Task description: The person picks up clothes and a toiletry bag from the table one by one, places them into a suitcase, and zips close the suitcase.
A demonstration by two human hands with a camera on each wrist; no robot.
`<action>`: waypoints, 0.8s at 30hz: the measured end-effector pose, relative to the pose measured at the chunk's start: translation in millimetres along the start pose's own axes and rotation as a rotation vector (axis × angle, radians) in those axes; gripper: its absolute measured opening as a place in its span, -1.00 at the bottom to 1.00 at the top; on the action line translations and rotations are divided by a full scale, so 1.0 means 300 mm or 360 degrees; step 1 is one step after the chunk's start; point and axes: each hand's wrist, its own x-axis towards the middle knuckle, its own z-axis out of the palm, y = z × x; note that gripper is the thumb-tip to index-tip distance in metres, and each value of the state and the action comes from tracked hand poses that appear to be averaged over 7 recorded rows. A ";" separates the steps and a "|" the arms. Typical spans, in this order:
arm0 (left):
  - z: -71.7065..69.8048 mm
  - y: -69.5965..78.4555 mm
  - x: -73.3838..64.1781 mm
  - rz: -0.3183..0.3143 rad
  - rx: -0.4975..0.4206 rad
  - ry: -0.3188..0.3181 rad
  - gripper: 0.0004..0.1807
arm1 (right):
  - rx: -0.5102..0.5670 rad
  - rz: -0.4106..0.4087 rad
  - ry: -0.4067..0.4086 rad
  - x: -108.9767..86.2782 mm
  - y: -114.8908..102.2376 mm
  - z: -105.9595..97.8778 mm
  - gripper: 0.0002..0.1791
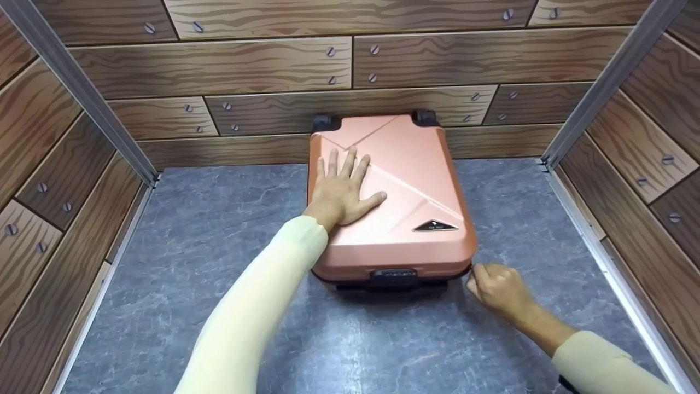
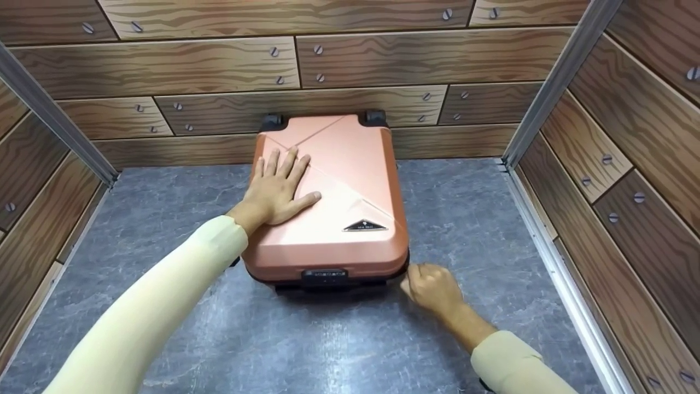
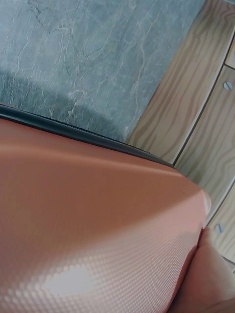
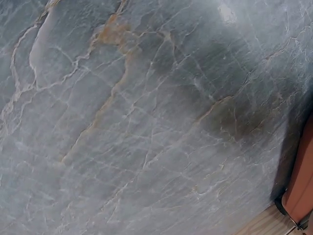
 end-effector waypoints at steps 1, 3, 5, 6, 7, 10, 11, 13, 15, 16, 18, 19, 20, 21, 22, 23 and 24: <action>-0.001 0.000 -0.001 -0.0001 -0.0005 0.0002 0.04 | -0.0001 0.0008 0.0000 0.000 -0.001 0.000 -0.75; -0.003 0.002 -0.003 0.0003 -0.0014 0.0048 0.05 | -0.0021 0.0046 -0.0017 0.002 0.001 -0.002 -0.76; -0.001 0.011 -0.020 0.0041 -0.0002 0.0119 0.05 | -0.0055 0.0080 -0.0040 0.000 0.002 -0.005 -0.77; 0.003 0.019 -0.035 0.0084 0.0012 0.0146 0.05 | -0.0074 0.0089 -0.0055 -0.002 0.003 -0.007 -0.77; 0.009 0.029 -0.056 0.0142 0.0034 0.0164 0.06 | -0.0089 0.0094 -0.0070 -0.004 0.003 -0.010 -0.77; 0.042 0.069 -0.141 0.0387 0.0131 0.0167 0.13 | -0.0103 0.0086 -0.0102 -0.011 0.003 -0.017 -0.78; 0.055 0.082 -0.168 0.0475 0.0175 0.0159 0.16 | -0.0095 0.0095 -0.0116 -0.013 0.002 -0.019 -0.78; 0.076 0.104 -0.209 0.0601 0.0298 0.0195 0.20 | -0.0073 0.0136 -0.0142 -0.013 0.001 -0.024 -0.79; 0.092 0.118 -0.231 0.0661 0.0447 0.0292 0.21 | -0.0066 0.0173 -0.0157 -0.013 -0.005 -0.028 -0.78; 0.096 0.122 -0.236 0.0667 0.0518 0.0348 0.20 | -0.0073 0.0183 -0.0159 -0.013 -0.009 -0.030 -0.78; 0.099 0.125 -0.239 0.0669 0.0624 0.0423 0.19 | -0.0091 0.0187 -0.0166 -0.012 -0.019 -0.031 -0.77; 0.098 0.127 -0.242 0.0663 0.0657 0.0444 0.18 | -0.0105 0.0184 -0.0171 -0.011 -0.025 -0.031 -0.77; 0.095 0.128 -0.245 0.0657 0.0675 0.0451 0.18 | -0.0111 0.0183 -0.0174 -0.010 -0.029 -0.030 -0.77; 0.093 0.129 -0.248 0.0651 0.0685 0.0445 0.18 | -0.0117 0.0185 -0.0176 -0.008 -0.032 -0.029 -0.76; 0.089 0.131 -0.252 0.0647 0.0692 0.0437 0.18 | -0.0124 0.0186 -0.0173 -0.007 -0.035 -0.028 -0.76; 0.085 0.134 -0.255 0.0644 0.0696 0.0425 0.17 | -0.0118 0.0188 -0.0166 -0.006 -0.037 -0.027 -0.76; 0.081 0.138 -0.258 0.0641 0.0700 0.0413 0.17 | -0.0117 0.0186 -0.0151 -0.007 -0.038 -0.027 -0.76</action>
